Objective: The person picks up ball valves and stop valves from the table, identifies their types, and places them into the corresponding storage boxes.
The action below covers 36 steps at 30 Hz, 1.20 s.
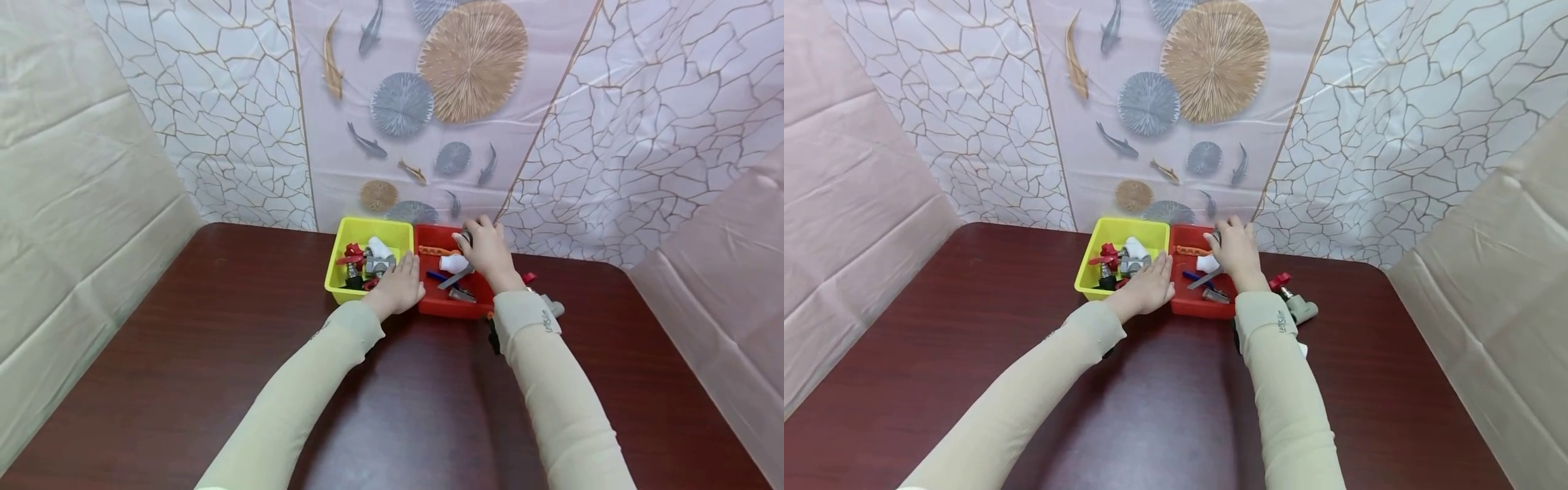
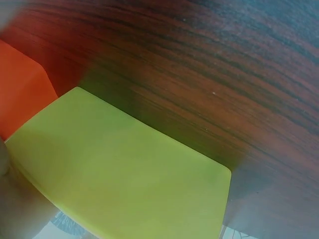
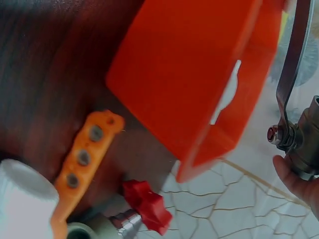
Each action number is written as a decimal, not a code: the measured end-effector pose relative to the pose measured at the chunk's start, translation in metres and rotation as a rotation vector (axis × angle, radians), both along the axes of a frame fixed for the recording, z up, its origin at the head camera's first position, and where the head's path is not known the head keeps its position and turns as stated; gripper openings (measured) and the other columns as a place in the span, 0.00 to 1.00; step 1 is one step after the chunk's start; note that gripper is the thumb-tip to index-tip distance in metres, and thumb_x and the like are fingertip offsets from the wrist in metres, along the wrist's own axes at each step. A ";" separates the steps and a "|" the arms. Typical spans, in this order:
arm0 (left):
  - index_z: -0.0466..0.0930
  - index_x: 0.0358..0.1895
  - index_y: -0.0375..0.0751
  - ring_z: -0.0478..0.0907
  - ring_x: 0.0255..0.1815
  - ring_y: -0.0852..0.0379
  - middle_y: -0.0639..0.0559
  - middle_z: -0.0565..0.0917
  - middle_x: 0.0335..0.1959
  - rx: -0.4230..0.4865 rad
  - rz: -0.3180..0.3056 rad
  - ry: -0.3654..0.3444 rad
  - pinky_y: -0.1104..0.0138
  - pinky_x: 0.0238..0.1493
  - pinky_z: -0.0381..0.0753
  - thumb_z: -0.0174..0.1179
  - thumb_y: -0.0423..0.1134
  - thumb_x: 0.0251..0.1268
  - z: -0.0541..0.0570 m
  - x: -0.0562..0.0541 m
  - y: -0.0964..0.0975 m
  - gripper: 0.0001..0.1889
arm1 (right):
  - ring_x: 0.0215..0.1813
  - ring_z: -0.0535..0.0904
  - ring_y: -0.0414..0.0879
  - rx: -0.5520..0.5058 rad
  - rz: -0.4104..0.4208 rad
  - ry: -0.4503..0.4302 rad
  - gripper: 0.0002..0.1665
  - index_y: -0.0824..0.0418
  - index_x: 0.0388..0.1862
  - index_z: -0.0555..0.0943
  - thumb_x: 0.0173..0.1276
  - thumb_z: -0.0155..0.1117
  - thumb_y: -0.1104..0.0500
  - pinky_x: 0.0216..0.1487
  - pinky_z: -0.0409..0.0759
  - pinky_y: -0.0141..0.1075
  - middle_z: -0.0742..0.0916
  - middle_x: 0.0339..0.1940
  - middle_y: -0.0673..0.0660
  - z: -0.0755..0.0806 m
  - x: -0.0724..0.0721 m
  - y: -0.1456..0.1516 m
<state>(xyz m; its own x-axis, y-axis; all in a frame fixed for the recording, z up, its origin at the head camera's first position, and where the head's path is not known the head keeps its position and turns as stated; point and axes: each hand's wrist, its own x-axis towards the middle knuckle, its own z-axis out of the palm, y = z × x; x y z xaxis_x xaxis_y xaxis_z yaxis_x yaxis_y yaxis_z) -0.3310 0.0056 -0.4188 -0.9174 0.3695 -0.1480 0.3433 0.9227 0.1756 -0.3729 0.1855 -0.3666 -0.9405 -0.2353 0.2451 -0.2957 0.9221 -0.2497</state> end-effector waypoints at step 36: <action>0.39 0.75 0.34 0.37 0.78 0.49 0.41 0.39 0.77 0.002 -0.001 0.000 0.58 0.76 0.46 0.35 0.48 0.74 -0.002 -0.001 0.000 0.33 | 0.55 0.72 0.60 0.176 -0.031 -0.224 0.23 0.69 0.52 0.77 0.69 0.54 0.52 0.63 0.66 0.55 0.79 0.50 0.68 -0.031 -0.009 -0.007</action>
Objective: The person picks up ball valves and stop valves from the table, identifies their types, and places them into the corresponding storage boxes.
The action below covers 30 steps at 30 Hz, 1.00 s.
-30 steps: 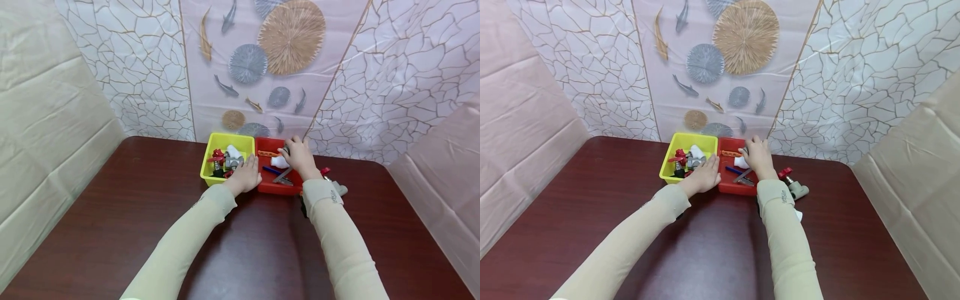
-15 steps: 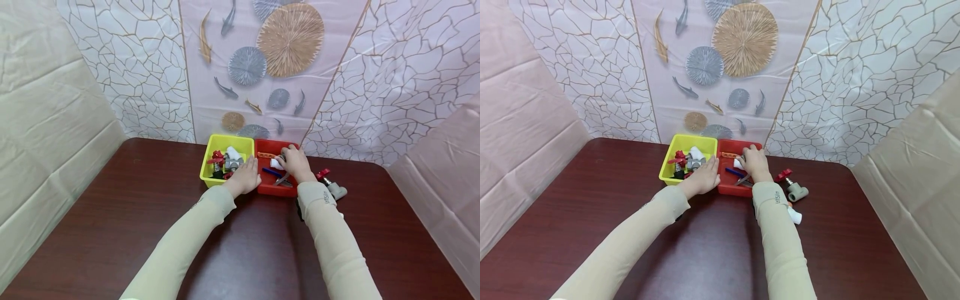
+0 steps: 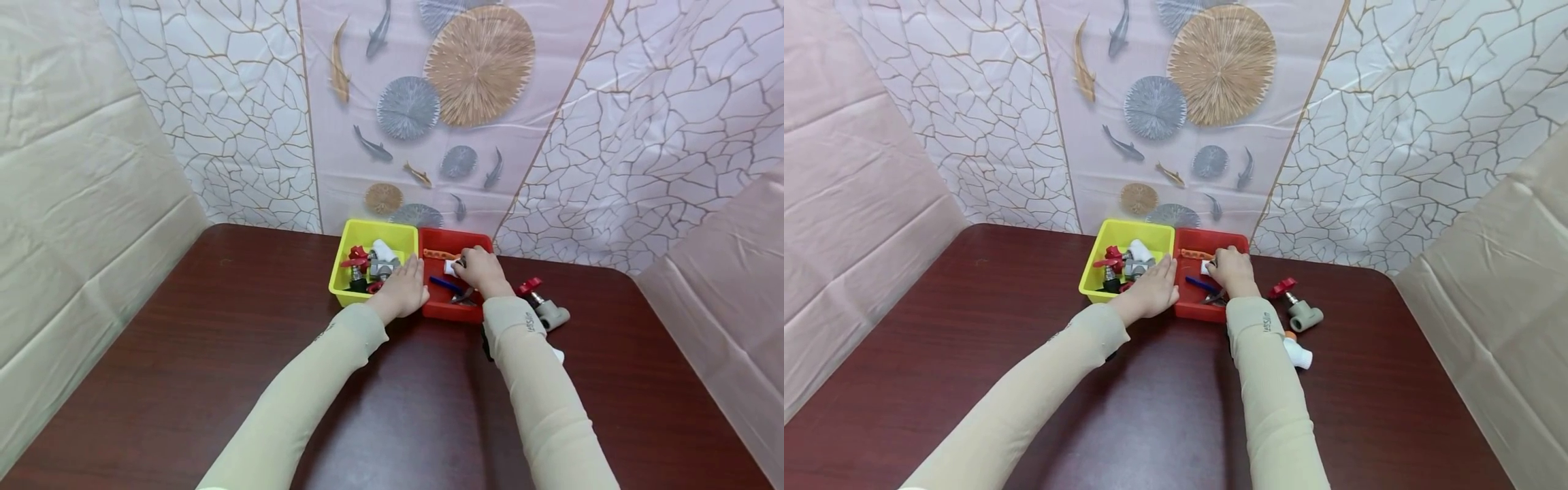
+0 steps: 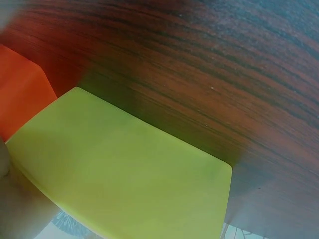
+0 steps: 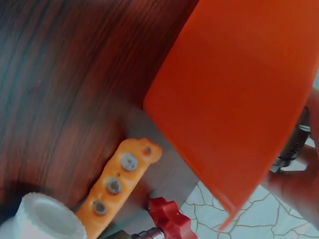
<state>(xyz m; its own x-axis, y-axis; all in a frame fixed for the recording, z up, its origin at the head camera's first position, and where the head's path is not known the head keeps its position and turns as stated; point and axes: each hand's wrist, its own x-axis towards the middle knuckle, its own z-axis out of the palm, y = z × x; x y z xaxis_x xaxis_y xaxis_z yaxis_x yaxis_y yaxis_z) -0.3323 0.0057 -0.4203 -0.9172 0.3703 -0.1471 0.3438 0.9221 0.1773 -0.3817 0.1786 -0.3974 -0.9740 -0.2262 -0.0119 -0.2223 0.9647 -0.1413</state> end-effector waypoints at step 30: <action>0.39 0.74 0.33 0.40 0.78 0.49 0.40 0.42 0.77 -0.025 -0.004 0.035 0.59 0.76 0.47 0.36 0.47 0.74 -0.002 0.000 0.000 0.33 | 0.50 0.77 0.63 -0.031 -0.262 -0.102 0.29 0.73 0.58 0.68 0.65 0.61 0.56 0.52 0.79 0.50 0.74 0.50 0.73 -0.016 0.003 -0.026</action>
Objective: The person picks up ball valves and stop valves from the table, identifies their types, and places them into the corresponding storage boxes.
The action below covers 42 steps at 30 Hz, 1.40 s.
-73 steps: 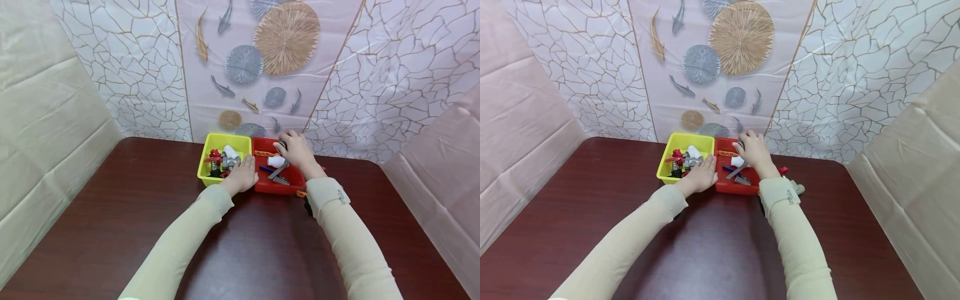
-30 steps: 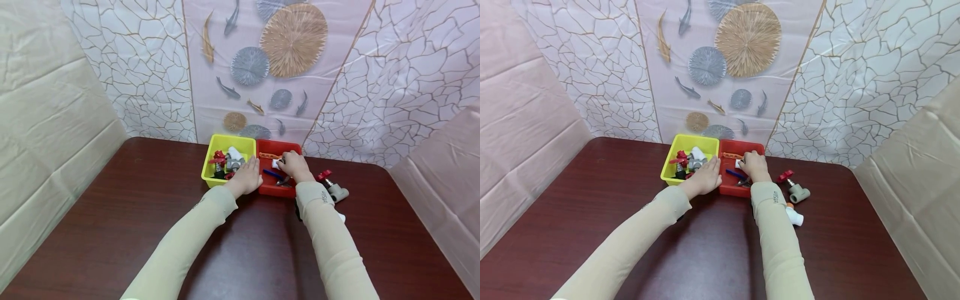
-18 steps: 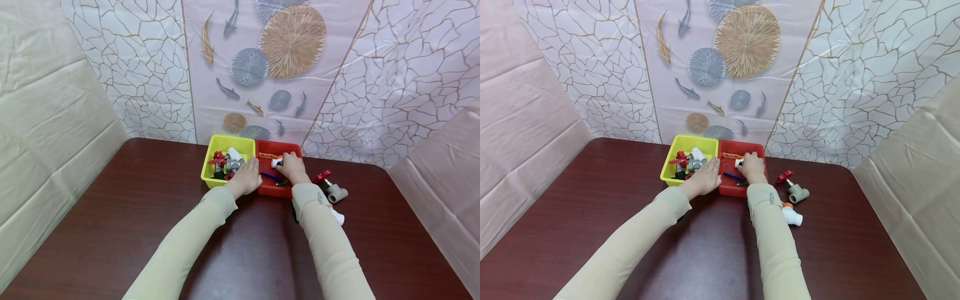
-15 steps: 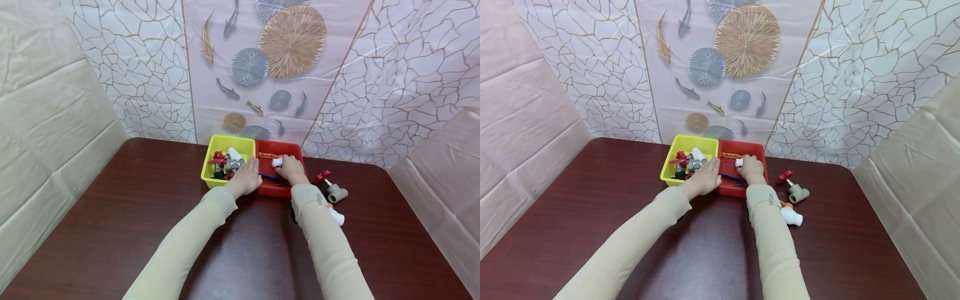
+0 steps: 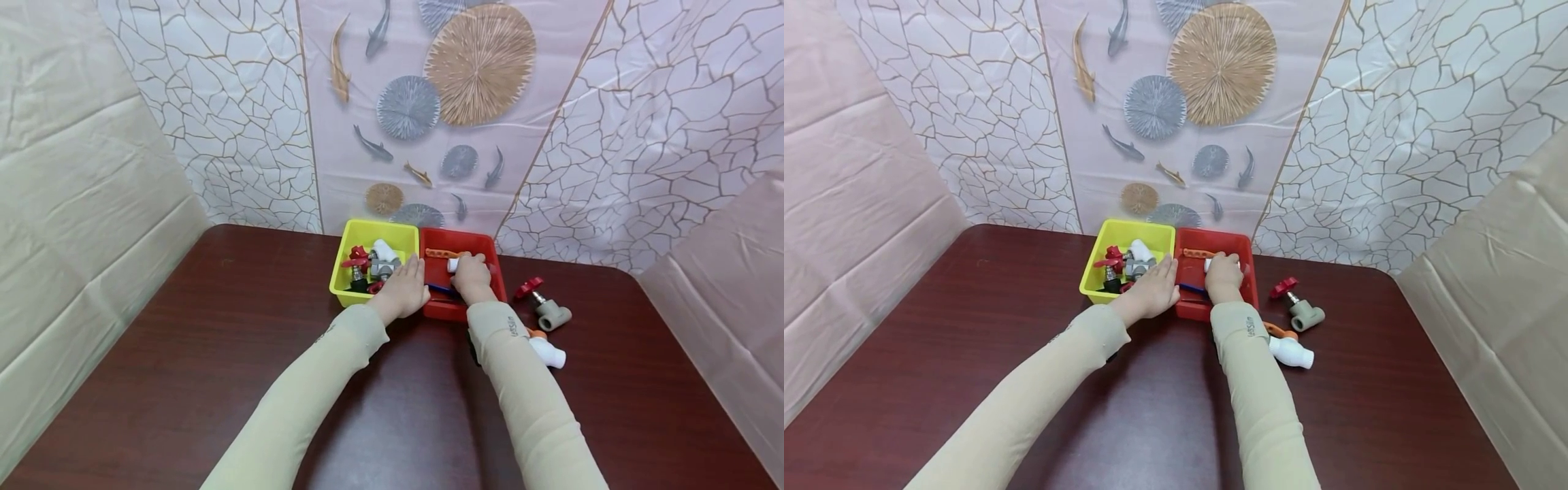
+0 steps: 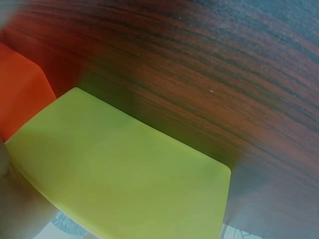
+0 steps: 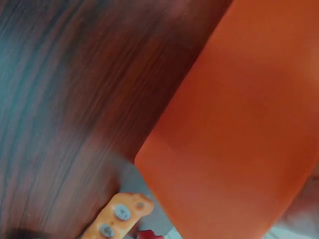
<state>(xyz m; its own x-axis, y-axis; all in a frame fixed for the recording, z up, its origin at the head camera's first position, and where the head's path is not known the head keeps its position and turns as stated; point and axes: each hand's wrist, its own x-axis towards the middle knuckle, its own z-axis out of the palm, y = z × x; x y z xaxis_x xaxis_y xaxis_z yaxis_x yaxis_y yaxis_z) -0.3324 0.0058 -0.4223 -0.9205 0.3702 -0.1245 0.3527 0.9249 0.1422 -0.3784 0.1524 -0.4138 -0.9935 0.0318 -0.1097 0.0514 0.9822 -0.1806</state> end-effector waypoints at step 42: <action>0.39 0.75 0.37 0.36 0.78 0.48 0.38 0.39 0.77 0.031 -0.034 -0.014 0.59 0.76 0.44 0.35 0.47 0.75 0.003 0.003 -0.004 0.32 | 0.45 0.80 0.59 -0.037 0.192 0.039 0.23 0.71 0.50 0.76 0.67 0.61 0.52 0.52 0.77 0.49 0.83 0.43 0.68 0.007 0.007 0.014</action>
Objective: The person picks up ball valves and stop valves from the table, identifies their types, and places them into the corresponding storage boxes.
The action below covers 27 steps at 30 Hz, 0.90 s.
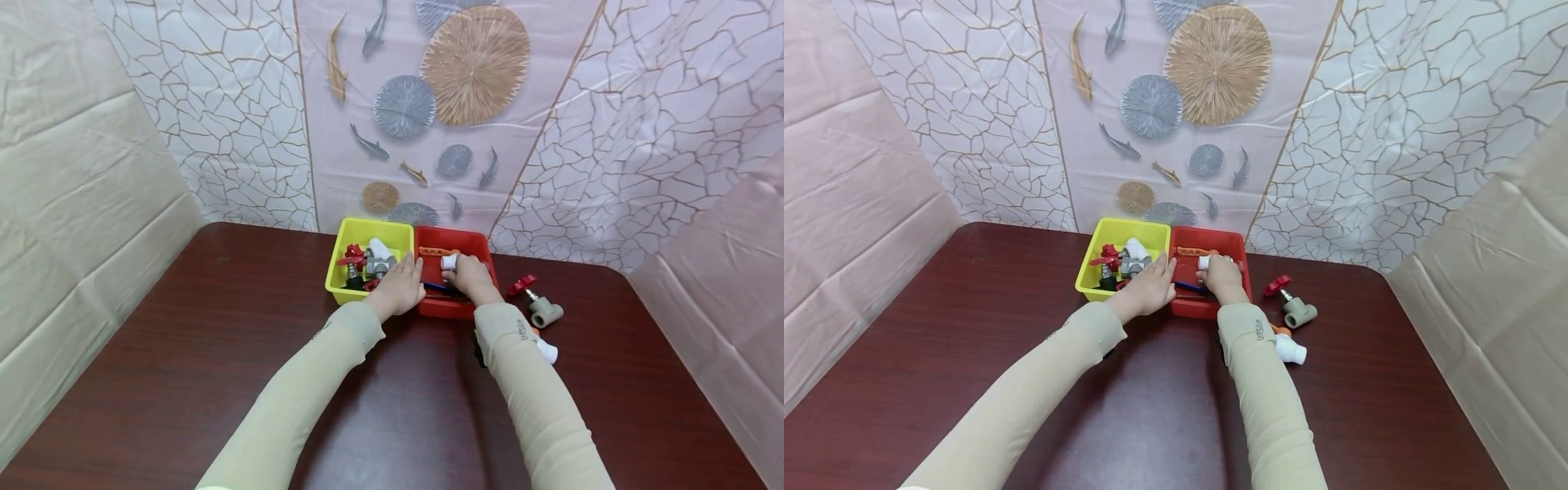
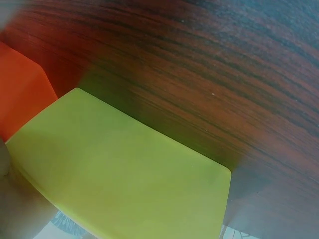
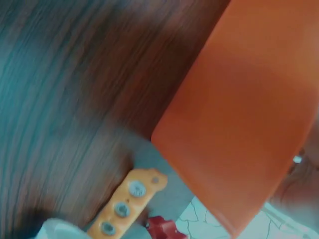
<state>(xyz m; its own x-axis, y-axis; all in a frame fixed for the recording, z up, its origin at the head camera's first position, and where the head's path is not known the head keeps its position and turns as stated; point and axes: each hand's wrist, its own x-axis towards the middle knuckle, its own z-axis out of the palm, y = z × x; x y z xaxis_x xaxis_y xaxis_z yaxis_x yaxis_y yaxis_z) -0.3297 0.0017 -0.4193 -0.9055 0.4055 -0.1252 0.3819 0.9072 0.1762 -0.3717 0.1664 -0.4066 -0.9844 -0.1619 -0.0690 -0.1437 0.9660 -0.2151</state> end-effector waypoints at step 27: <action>0.46 0.74 0.37 0.50 0.76 0.46 0.38 0.49 0.76 -0.054 0.051 0.052 0.57 0.74 0.53 0.40 0.48 0.74 0.008 0.006 0.009 0.32 | 0.53 0.75 0.58 -0.035 0.155 -0.037 0.24 0.70 0.59 0.72 0.71 0.54 0.54 0.60 0.73 0.50 0.81 0.52 0.68 0.017 0.025 0.018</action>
<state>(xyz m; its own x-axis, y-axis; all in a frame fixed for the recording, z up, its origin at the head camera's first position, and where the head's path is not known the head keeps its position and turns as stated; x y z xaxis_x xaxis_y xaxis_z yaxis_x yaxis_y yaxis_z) -0.3238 0.0104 -0.4117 -0.9305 0.3530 -0.0981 0.3427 0.9333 0.1074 -0.3470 0.1841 -0.3893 -0.9444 -0.3142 -0.0967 -0.2814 0.9246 -0.2567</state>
